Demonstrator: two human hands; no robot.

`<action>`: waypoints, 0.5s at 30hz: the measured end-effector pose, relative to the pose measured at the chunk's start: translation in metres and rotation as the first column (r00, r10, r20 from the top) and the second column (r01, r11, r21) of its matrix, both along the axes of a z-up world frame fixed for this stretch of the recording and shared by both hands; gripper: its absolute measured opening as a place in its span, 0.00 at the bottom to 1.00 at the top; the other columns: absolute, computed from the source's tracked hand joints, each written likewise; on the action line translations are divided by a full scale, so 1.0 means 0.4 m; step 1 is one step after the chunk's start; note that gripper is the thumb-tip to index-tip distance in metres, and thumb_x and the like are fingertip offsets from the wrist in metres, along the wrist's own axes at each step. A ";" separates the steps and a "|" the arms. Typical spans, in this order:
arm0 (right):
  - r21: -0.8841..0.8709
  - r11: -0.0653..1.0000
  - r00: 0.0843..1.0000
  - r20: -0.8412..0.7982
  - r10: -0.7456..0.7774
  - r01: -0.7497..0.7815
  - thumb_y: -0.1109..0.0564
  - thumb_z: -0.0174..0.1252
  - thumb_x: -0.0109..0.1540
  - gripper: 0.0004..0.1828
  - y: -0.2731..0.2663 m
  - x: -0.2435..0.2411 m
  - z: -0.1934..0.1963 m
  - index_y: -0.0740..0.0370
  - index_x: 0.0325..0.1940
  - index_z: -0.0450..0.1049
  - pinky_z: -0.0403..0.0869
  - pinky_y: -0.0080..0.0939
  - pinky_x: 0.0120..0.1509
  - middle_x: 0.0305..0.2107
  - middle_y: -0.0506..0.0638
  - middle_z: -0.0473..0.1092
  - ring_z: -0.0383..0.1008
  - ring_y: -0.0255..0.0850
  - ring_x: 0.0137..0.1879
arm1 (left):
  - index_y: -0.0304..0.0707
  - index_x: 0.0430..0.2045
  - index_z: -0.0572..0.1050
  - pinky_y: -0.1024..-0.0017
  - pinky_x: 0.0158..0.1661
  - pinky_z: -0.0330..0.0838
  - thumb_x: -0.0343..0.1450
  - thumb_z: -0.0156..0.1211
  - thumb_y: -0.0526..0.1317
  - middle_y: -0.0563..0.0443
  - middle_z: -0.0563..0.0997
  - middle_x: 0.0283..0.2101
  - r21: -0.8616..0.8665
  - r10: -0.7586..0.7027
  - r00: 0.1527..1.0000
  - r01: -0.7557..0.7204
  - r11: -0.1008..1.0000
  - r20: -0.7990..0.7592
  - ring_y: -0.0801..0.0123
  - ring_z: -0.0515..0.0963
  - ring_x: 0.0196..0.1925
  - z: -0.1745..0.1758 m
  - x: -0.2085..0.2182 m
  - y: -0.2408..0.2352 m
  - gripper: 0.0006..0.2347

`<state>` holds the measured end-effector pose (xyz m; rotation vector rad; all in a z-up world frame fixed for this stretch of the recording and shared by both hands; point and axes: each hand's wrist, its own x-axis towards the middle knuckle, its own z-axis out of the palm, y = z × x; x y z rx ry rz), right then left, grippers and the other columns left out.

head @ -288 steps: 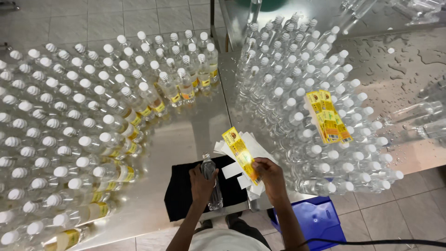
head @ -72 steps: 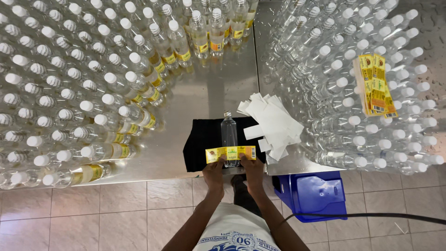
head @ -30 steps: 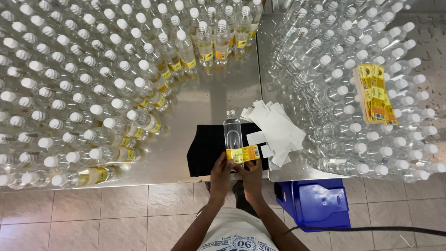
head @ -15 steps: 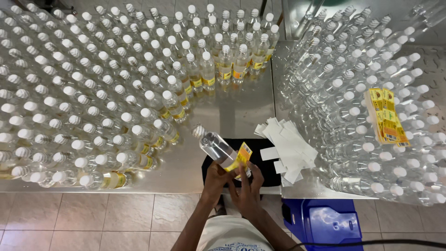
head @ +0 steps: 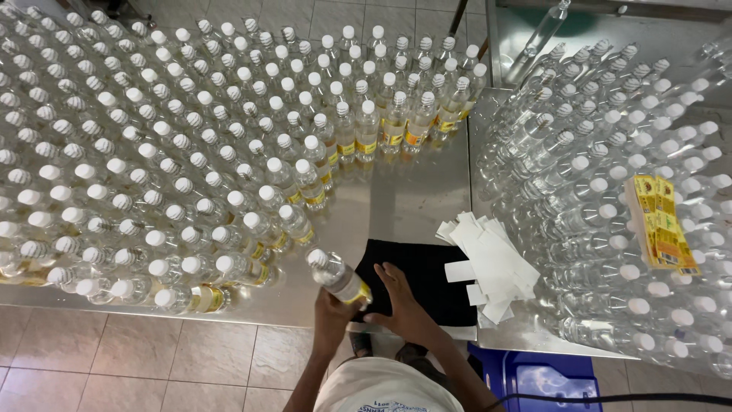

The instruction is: The person repeatedly picks up clear plastic bottles from a large group on a metal table, applies a yellow label to each one, and places the labeled bottle into a separate group. The process is continuous and repetitive throughout the video.

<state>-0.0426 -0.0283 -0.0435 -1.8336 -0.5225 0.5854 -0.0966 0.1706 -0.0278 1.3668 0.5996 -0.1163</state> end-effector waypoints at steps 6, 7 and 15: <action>-0.324 0.939 0.994 0.048 -0.101 0.111 0.41 0.60 0.71 0.43 -0.166 0.004 -0.038 0.47 0.86 0.50 0.67 0.65 0.79 0.84 0.54 0.35 0.45 0.53 0.89 | 0.45 0.65 0.72 0.61 0.52 0.86 0.61 0.81 0.37 0.49 0.88 0.54 0.498 0.350 0.931 -0.254 0.829 -0.106 0.60 0.88 0.52 -0.147 0.053 0.143 0.34; -0.300 0.931 0.978 0.063 -0.199 0.208 0.42 0.60 0.71 0.39 -0.199 0.005 -0.018 0.50 0.83 0.57 0.67 0.61 0.80 0.82 0.50 0.41 0.52 0.49 0.86 | 0.39 0.63 0.74 0.57 0.51 0.82 0.60 0.83 0.38 0.42 0.86 0.54 0.552 0.415 0.910 -0.356 0.754 0.019 0.53 0.86 0.53 -0.251 0.048 0.188 0.34; -0.143 0.555 0.531 0.555 -0.640 0.819 0.60 0.56 0.71 0.15 -0.629 0.081 0.194 0.60 0.61 0.78 0.83 0.43 0.49 0.54 0.56 0.77 0.84 0.45 0.50 | 0.10 0.67 0.63 0.33 0.59 0.78 0.64 0.79 0.14 0.16 0.74 0.64 0.452 0.443 0.751 -0.653 0.608 0.489 0.28 0.74 0.67 -0.074 0.117 0.123 0.36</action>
